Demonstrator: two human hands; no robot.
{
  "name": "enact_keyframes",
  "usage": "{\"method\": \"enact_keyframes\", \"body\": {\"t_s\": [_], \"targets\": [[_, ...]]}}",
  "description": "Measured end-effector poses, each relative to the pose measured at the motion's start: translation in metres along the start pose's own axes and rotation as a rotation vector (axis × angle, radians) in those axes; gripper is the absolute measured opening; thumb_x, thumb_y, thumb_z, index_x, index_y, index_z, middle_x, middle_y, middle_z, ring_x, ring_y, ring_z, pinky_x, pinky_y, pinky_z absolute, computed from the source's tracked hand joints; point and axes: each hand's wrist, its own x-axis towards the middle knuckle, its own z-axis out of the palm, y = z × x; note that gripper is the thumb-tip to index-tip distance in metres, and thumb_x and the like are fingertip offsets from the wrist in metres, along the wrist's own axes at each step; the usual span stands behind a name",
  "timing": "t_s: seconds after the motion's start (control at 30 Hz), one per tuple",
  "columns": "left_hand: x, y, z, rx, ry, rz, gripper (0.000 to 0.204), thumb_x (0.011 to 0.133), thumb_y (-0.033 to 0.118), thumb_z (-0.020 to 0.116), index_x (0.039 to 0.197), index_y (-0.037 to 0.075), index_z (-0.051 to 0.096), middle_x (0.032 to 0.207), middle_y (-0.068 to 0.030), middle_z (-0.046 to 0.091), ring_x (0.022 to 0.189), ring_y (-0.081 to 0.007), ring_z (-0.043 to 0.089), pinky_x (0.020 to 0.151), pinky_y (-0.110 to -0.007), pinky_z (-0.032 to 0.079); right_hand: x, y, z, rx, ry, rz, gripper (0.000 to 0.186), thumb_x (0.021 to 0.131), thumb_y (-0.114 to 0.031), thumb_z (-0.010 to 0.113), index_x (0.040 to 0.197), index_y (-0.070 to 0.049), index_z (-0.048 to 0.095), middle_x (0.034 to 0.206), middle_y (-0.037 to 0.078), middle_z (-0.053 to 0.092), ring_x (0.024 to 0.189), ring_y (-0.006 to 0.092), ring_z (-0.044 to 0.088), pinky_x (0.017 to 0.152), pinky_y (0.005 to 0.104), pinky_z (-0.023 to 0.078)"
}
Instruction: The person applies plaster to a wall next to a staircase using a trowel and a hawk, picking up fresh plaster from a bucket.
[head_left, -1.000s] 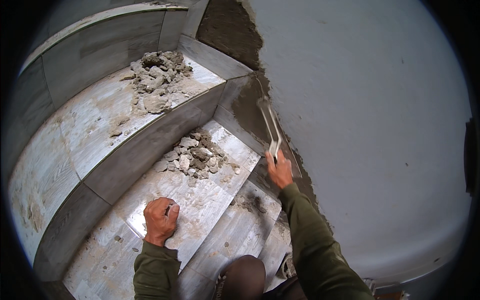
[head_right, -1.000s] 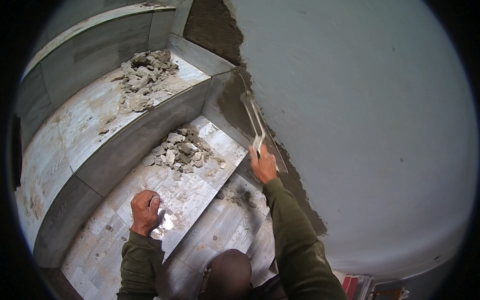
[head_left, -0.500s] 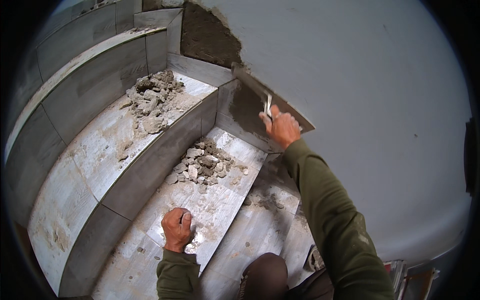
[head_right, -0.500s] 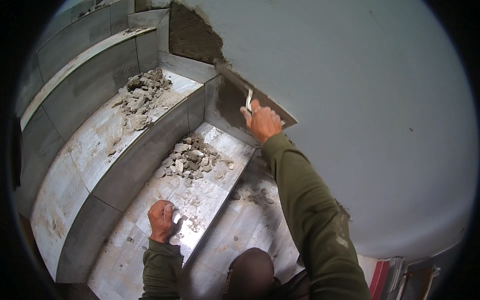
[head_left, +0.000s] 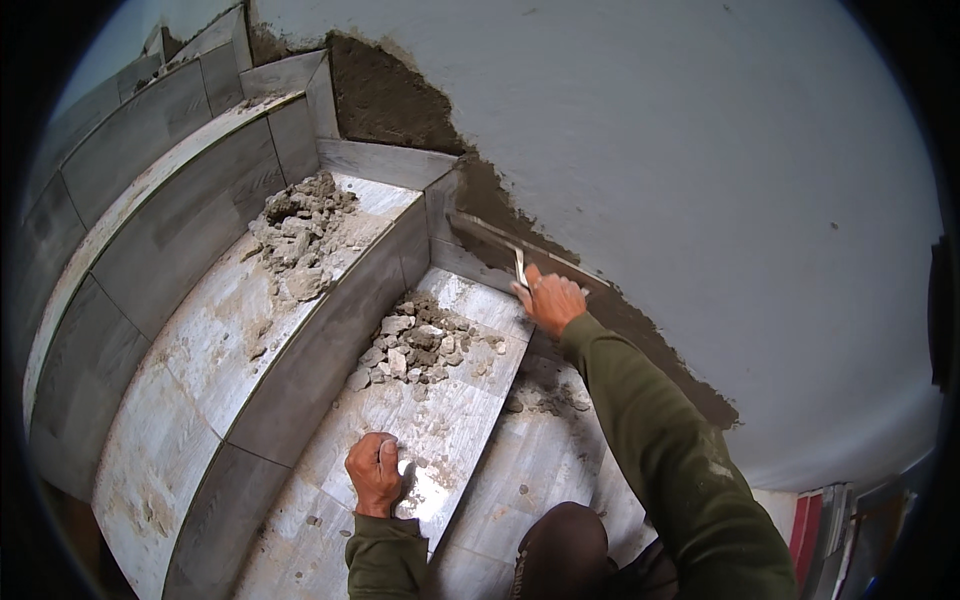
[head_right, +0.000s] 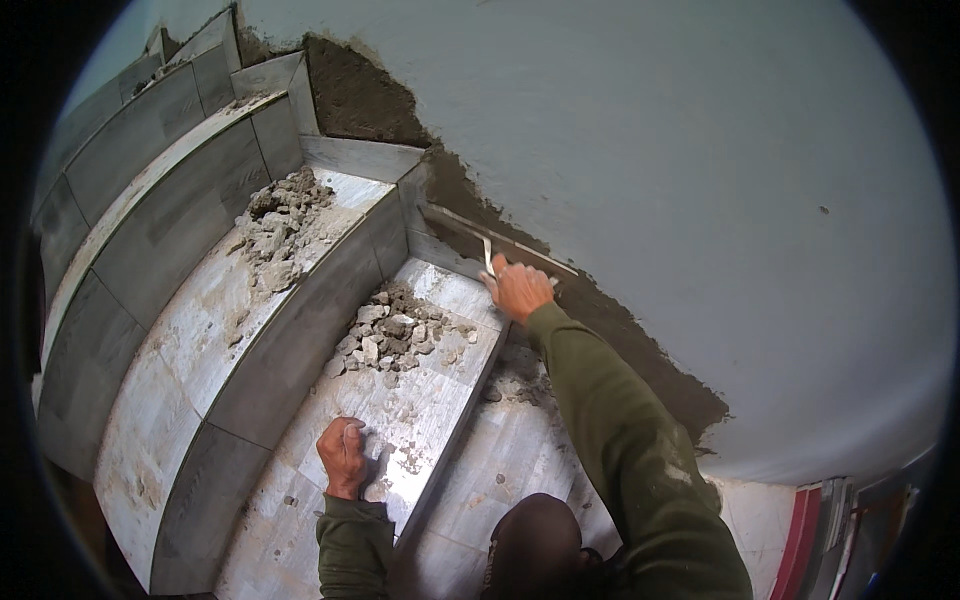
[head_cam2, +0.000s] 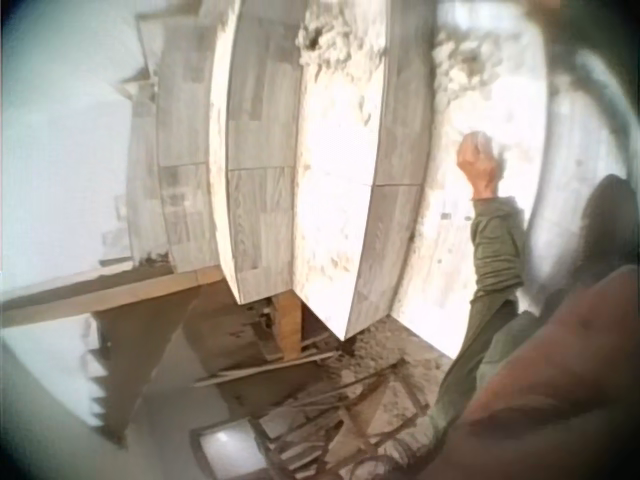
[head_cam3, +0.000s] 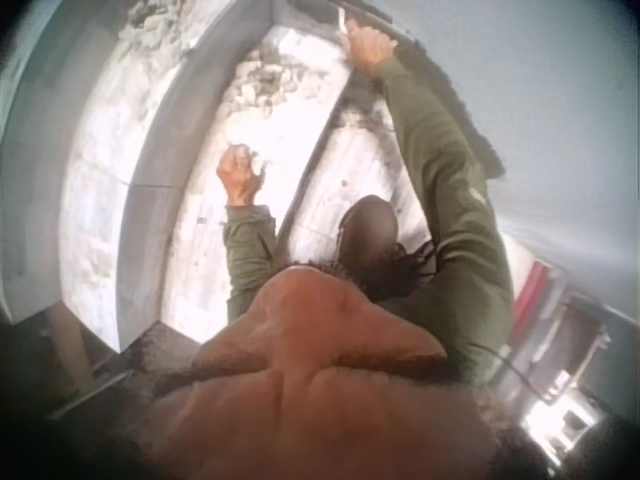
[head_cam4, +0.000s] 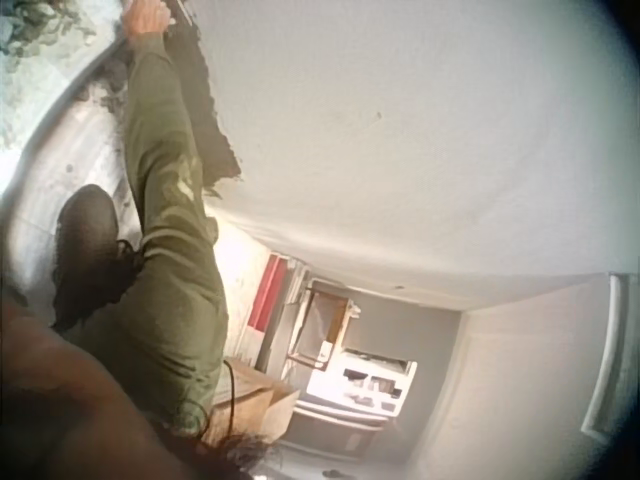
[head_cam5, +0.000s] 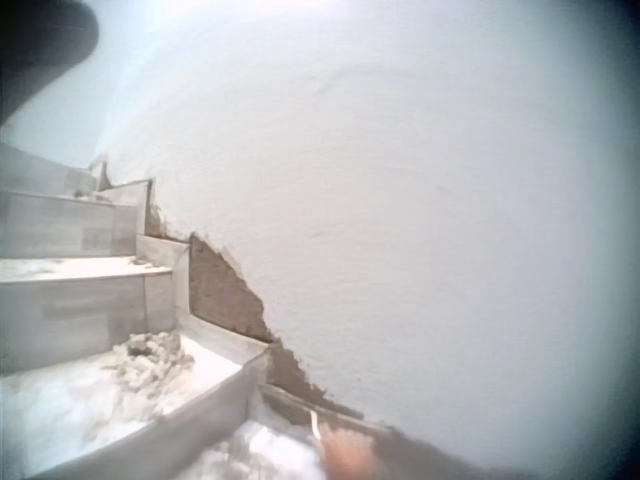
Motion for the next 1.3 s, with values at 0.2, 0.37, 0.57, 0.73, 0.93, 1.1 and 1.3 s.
{"method": "enact_keyframes", "body": {"t_s": [0.2, 0.37, 0.57, 0.73, 0.93, 1.1, 1.3], "targets": [[-0.001, -0.003, 0.004, -0.012, 0.007, 0.022, 0.037, 0.09, 0.032, 0.049, 0.07, 0.002, 0.059, 0.067, -0.0144, 0.06, 0.061, -0.0334, 0.057, 0.056, -0.039, 0.043, 0.05, -0.024, -0.06, 0.041, 0.18, 0.012, 0.041, 0.092, -0.043, 0.049, 0.089, -0.002, 0.049, 0.065, 0.023, 0.061, 0.063, 0.0416, 0.063, 0.054, 0.0497, 0.05], [-0.001, 0.0, -0.003, 0.001, -0.006, 0.007, 0.038, 0.09, 0.033, 0.048, 0.071, 0.002, 0.059, 0.067, -0.0146, 0.059, 0.061, -0.0335, 0.057, 0.056, -0.04, 0.043, 0.027, -0.026, -0.056, 0.086, 0.104, 0.102, 0.044, 0.092, -0.049, 0.046, 0.094, -0.005, 0.05, 0.062, 0.022, 0.059, 0.054, 0.041, 0.06, 0.048, 0.0494, 0.047], [-0.001, -0.004, 0.003, 0.005, -0.027, -0.018, 0.037, 0.089, 0.032, 0.048, 0.072, 0.002, 0.06, 0.068, -0.0152, 0.06, 0.062, -0.034, 0.057, 0.057, -0.039, 0.043, -0.003, -0.005, 0.01, -0.001, -0.061, -0.01, 0.038, 0.093, -0.043, 0.047, 0.092, -0.006, 0.048, 0.065, 0.02, 0.061, 0.059, 0.0387, 0.063, 0.05, 0.0472, 0.049], [-0.003, -0.006, 0.0, -0.006, -0.036, -0.036, 0.035, 0.089, 0.03, 0.048, 0.073, 0.002, 0.061, 0.069, -0.0153, 0.06, 0.063, -0.0335, 0.058, 0.058, -0.038, 0.044, 0.044, -0.023, -0.042, 0.003, 0.245, 0.042, 0.039, 0.092, -0.044, 0.048, 0.093, -0.006, 0.049, 0.065, 0.021, 0.061, 0.061, 0.0396, 0.063, 0.054, 0.0493, 0.05], [0.002, 0.0, -0.002, 0.017, -0.04, -0.039, 0.035, 0.09, 0.03, 0.048, 0.072, 0.002, 0.06, 0.068, -0.0145, 0.06, 0.062, -0.0333, 0.057, 0.057, -0.039, 0.043, 0.019, -0.012, -0.074, 0.061, 0.138, 0.12, 0.042, 0.093, -0.047, 0.046, 0.094, -0.005, 0.05, 0.065, 0.02, 0.061, 0.062, 0.0375, 0.064, 0.053, 0.048, 0.05], [0.002, -0.001, 0.002, -0.009, 0.005, 0.037, 0.039, 0.09, 0.034, 0.047, 0.072, 0.002, 0.059, 0.067, -0.0142, 0.059, 0.061, -0.0334, 0.057, 0.057, -0.04, 0.043, -0.038, 0.003, 0.007, -0.092, -0.135, 0.016, 0.039, 0.091, -0.045, 0.05, 0.096, -0.006, 0.049, 0.064, 0.018, 0.062, 0.06, 0.0365, 0.064, 0.053, 0.0462, 0.05], [-0.003, 0.0, 0.005, -0.022, -0.011, -0.004, 0.04, 0.091, 0.034, 0.046, 0.072, 0.001, 0.06, 0.068, -0.0146, 0.06, 0.063, -0.0333, 0.057, 0.058, -0.04, 0.043, -0.007, 0.01, 0.038, -0.047, 0.033, -0.033, 0.041, 0.091, -0.046, 0.05, 0.091, -0.006, 0.048, 0.06, 0.019, 0.059, 0.054, 0.0371, 0.061, 0.047, 0.047, 0.047]]}}
